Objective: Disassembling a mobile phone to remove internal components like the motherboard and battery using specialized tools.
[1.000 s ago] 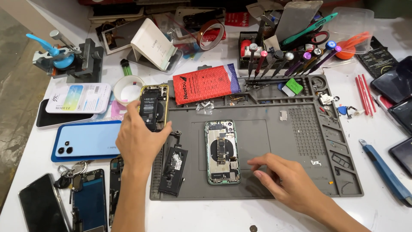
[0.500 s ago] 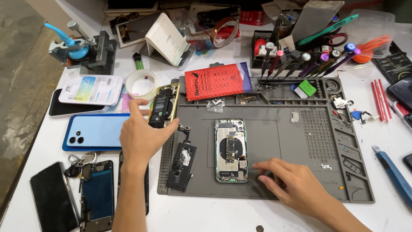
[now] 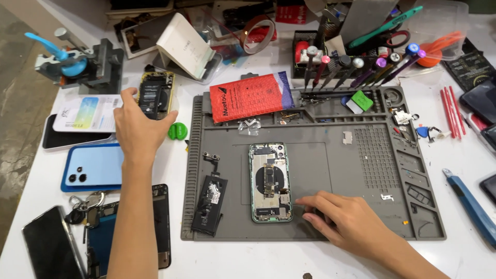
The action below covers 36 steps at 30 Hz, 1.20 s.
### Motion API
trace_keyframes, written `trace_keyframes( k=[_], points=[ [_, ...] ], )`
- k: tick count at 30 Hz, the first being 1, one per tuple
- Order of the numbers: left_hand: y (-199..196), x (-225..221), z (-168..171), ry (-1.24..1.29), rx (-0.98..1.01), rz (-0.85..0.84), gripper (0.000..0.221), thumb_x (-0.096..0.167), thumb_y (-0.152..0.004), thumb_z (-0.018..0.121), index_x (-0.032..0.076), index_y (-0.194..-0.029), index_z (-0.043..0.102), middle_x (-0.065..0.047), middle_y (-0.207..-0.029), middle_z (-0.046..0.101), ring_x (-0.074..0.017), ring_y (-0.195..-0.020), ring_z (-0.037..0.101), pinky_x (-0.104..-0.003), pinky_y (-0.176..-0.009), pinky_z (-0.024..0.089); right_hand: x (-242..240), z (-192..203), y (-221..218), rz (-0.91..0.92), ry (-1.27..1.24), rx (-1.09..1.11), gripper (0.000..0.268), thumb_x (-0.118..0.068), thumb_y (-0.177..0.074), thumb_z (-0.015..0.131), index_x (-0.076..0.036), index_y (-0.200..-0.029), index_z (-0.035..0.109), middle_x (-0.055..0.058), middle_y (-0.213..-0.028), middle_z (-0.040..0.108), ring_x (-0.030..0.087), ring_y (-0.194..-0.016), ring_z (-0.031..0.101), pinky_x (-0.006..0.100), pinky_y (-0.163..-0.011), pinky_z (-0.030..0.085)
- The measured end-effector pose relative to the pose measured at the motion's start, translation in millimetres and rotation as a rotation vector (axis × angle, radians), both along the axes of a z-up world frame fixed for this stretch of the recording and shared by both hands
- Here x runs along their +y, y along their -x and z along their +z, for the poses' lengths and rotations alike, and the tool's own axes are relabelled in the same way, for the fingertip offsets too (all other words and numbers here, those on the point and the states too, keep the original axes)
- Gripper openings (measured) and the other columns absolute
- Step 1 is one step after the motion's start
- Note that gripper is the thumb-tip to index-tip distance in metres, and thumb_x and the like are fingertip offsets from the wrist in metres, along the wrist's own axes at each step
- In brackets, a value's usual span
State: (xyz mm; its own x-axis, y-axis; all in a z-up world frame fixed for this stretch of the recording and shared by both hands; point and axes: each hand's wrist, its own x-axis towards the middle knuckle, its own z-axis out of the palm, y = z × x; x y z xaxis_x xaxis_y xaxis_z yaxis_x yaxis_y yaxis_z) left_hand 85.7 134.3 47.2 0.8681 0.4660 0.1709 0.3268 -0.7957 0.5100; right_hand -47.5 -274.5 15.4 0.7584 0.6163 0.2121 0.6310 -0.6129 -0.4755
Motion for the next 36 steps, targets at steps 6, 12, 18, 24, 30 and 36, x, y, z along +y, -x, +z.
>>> trace_keyframes(
  k=[6,12,18,24,30,36],
  points=[
    [-0.2,1.7,-11.9,-0.104,0.027,-0.042,0.083,0.043,-0.078,0.087,0.006,-0.139,0.045,-0.019,-0.125,0.063,-0.0403,-0.118,0.048,-0.06,-0.08,0.049,0.9,5.0,1.5,0.027,0.017,0.002,0.022,-0.03,-0.097,0.063,-0.021,-0.117,0.068,-0.006,-0.095,0.075,0.016,-0.068,0.071,0.032,-0.048,0.054],
    [39.1,-54.2,5.7,-0.229,-0.102,-0.148,0.077,0.049,-0.092,0.078,-0.002,-0.143,0.049,-0.021,-0.13,0.061,-0.0335,-0.119,0.054,-0.046,-0.099,0.049,2.9,4.2,-1.3,0.032,-0.029,-0.053,0.018,-0.027,-0.096,0.065,-0.02,-0.113,0.071,-0.005,-0.09,0.073,0.014,-0.067,0.07,0.03,-0.046,0.052],
    [115.3,-171.3,-18.6,0.02,0.06,-0.518,0.041,0.015,-0.104,0.051,-0.002,-0.141,0.047,-0.027,-0.112,0.06,-0.0422,-0.095,0.06,-0.051,-0.083,0.05,6.6,-4.8,-1.5,-0.179,-0.03,-0.159,0.021,-0.022,-0.094,0.067,-0.019,-0.111,0.078,-0.004,-0.091,0.073,0.017,-0.075,0.07,0.032,-0.057,0.055],
    [126.1,-181.7,-26.4,0.293,0.028,-0.483,0.044,0.011,-0.103,0.048,0.003,-0.146,0.044,-0.02,-0.116,0.061,-0.0385,-0.102,0.062,-0.047,-0.084,0.052,11.1,-10.8,3.9,-0.281,0.051,-0.17,0.024,-0.025,-0.095,0.067,-0.019,-0.115,0.078,-0.006,-0.081,0.065,0.015,-0.068,0.06,0.034,-0.046,0.047],
    [122.8,-170.8,-11.6,0.658,0.122,-0.569,0.043,0.011,-0.092,0.066,0.015,-0.135,0.063,-0.006,-0.115,0.064,-0.0135,-0.085,0.072,-0.025,-0.066,0.066,7.7,8.6,-0.5,-0.42,-0.026,0.066,0.017,-0.027,-0.09,0.07,-0.021,-0.095,0.085,-0.01,-0.083,0.083,0.009,-0.066,0.075,0.028,-0.054,0.053],
    [117.7,-177.4,-1.3,0.413,0.442,-0.693,0.072,0.023,-0.089,0.079,0.016,-0.15,0.042,-0.011,-0.129,0.041,-0.0377,-0.097,0.068,-0.05,-0.091,0.051,1.5,10.9,-0.6,-0.517,0.071,0.222,0.019,-0.033,-0.086,0.073,-0.021,-0.083,0.087,-0.006,-0.063,0.08,0.013,-0.046,0.052,0.032,-0.051,0.043]
  ],
)
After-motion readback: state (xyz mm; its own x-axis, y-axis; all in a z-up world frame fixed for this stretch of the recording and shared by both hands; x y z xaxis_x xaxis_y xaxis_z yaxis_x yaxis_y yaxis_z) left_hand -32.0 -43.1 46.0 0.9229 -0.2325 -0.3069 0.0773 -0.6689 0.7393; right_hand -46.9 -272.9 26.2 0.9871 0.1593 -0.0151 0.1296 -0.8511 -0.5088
